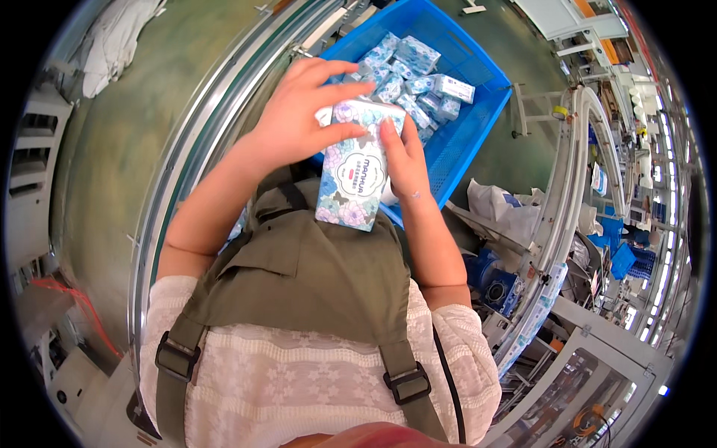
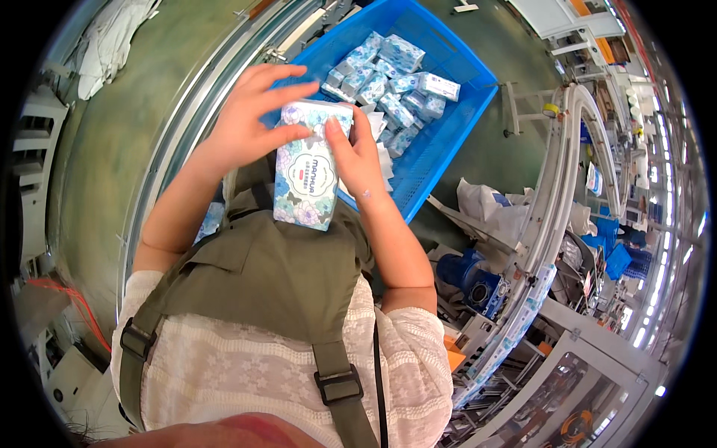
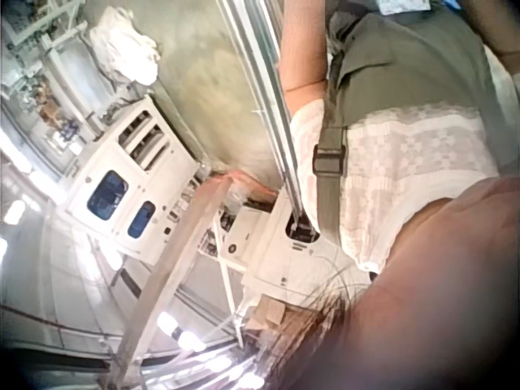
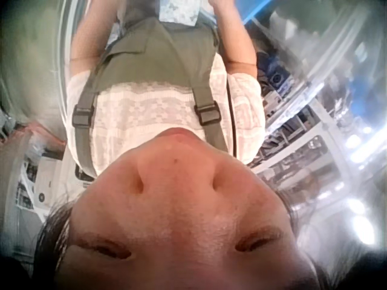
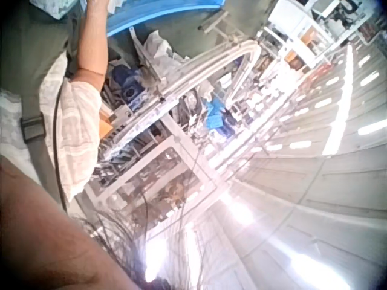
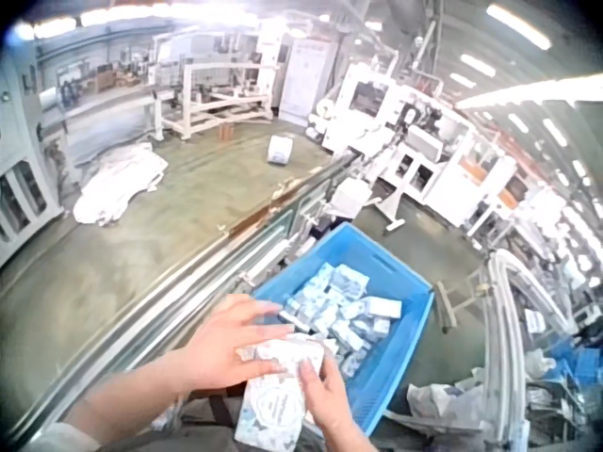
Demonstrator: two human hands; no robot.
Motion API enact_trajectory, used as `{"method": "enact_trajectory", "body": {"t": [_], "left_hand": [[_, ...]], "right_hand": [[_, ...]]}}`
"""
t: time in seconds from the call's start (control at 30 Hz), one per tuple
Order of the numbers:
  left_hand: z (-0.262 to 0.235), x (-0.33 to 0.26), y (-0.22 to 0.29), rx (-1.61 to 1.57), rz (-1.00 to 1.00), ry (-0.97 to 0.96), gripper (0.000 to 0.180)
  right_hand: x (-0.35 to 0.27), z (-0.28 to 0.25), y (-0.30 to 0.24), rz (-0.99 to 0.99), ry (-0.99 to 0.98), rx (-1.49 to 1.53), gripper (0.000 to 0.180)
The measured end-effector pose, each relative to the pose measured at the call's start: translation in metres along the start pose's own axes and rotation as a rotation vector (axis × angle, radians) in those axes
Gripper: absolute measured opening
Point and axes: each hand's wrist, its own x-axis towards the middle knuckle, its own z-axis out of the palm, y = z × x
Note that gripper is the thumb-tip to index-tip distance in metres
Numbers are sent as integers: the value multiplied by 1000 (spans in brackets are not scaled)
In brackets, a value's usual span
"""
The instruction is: The person unpacks small, individually wrapped tissue packs from a blue plastic basket. They remove the plastic wrappers and place the unwrapped white tissue stacks into a larger pile on a nearby orange surface.
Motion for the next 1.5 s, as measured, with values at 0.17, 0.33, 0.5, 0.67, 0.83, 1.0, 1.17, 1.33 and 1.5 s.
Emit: {"method": "enact_trajectory", "body": {"t": [0.17,0.33,0.5,0.67,0.83,1.0,1.17,1.33,1.5], "left_hand": [[6,-8,12,28,77,99,37],[10,-12,15,-4,59,130,28],[21,-16,10,-97,80,125,24],[25,-18,11,-141,196,42,21],[28,-67,16,-354,141,-636,10],[32,-83,-31,66,-288,-422,36],[37,-53,4,-146,-224,-18,95],[60,-79,-5,19,-206,-72,75],[31,-80,-19,23,-106,-219,51]], "right_hand": [[-3,5,1,-136,80,-121,46],[-8,13,-4,-198,173,-378,47],[-7,14,0,-234,222,-479,45],[-3,12,8,-190,223,-400,44],[27,-30,20,-266,528,-247,48],[11,-18,16,-485,488,-577,46],[-10,23,17,-369,290,-799,68],[-21,29,19,-278,193,-924,85],[-9,15,46,-76,33,-400,77]]}}
